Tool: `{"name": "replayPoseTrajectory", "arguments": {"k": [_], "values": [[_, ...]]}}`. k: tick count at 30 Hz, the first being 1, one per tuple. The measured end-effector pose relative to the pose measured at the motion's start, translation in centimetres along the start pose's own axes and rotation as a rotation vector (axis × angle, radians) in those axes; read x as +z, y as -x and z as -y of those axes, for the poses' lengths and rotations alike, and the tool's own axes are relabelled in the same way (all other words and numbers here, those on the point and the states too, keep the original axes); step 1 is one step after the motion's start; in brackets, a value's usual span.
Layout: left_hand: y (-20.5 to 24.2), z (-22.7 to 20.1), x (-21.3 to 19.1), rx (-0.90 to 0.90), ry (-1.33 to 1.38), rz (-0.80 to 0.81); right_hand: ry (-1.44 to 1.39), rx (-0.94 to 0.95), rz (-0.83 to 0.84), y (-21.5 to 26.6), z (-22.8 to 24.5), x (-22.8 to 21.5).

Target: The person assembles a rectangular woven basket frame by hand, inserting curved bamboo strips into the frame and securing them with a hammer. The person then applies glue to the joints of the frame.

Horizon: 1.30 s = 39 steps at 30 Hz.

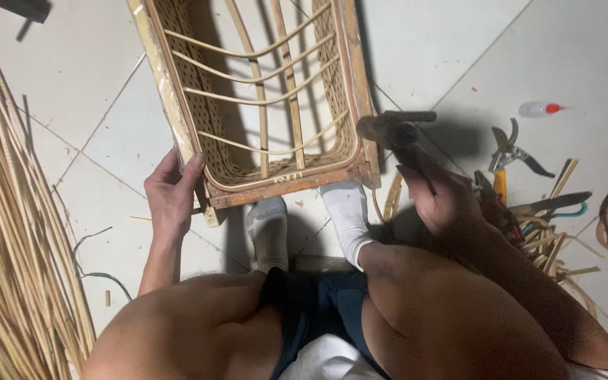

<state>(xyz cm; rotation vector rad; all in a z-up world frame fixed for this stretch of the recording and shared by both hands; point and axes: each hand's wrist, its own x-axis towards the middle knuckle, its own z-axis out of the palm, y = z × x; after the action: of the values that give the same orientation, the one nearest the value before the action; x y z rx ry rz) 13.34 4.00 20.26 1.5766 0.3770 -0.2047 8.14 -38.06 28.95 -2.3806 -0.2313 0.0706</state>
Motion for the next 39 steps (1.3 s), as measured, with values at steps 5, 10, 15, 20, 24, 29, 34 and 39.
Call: {"name": "replayPoseTrajectory", "arguments": {"k": [5, 10, 15, 20, 24, 29, 34, 39], "values": [[1.6, -0.5, 0.6, -0.16, -0.285, -0.069, -0.145, 0.051, 0.185, -0.3, -0.9, -0.4], [3.4, 1.3, 0.5, -0.042, 0.047, 0.029, -0.009, 0.182, 0.227, 1.1, -0.6, 0.4], [2.9, 2.1, 0.6, -0.019, 0.112, 0.001, 0.012, 0.288, 0.342, -0.1, 1.5, 1.3], [2.9, 1.9, 0.8, -0.06, 0.106, -0.044, -0.006, 0.026, 0.335, -2.2, 3.5, 2.3], [3.1, 2.9, 0.8, -0.086, 0.163, -0.055, -0.057, -0.221, 0.348, -3.8, 4.9, 4.0], [3.6, 4.7, 0.9, -0.311, 0.213, -0.148, -0.072, -0.375, 0.418, -6.2, 7.6, 6.6], [3.5, 5.4, 1.6, -0.254, 0.568, -0.157, 0.105, -0.575, 0.474, -8.6, 10.8, 9.0], [3.8, 4.3, 3.2, -0.217, 0.223, -0.332, 0.079, -0.419, 0.64, -12.8, 11.5, 11.1]]}}
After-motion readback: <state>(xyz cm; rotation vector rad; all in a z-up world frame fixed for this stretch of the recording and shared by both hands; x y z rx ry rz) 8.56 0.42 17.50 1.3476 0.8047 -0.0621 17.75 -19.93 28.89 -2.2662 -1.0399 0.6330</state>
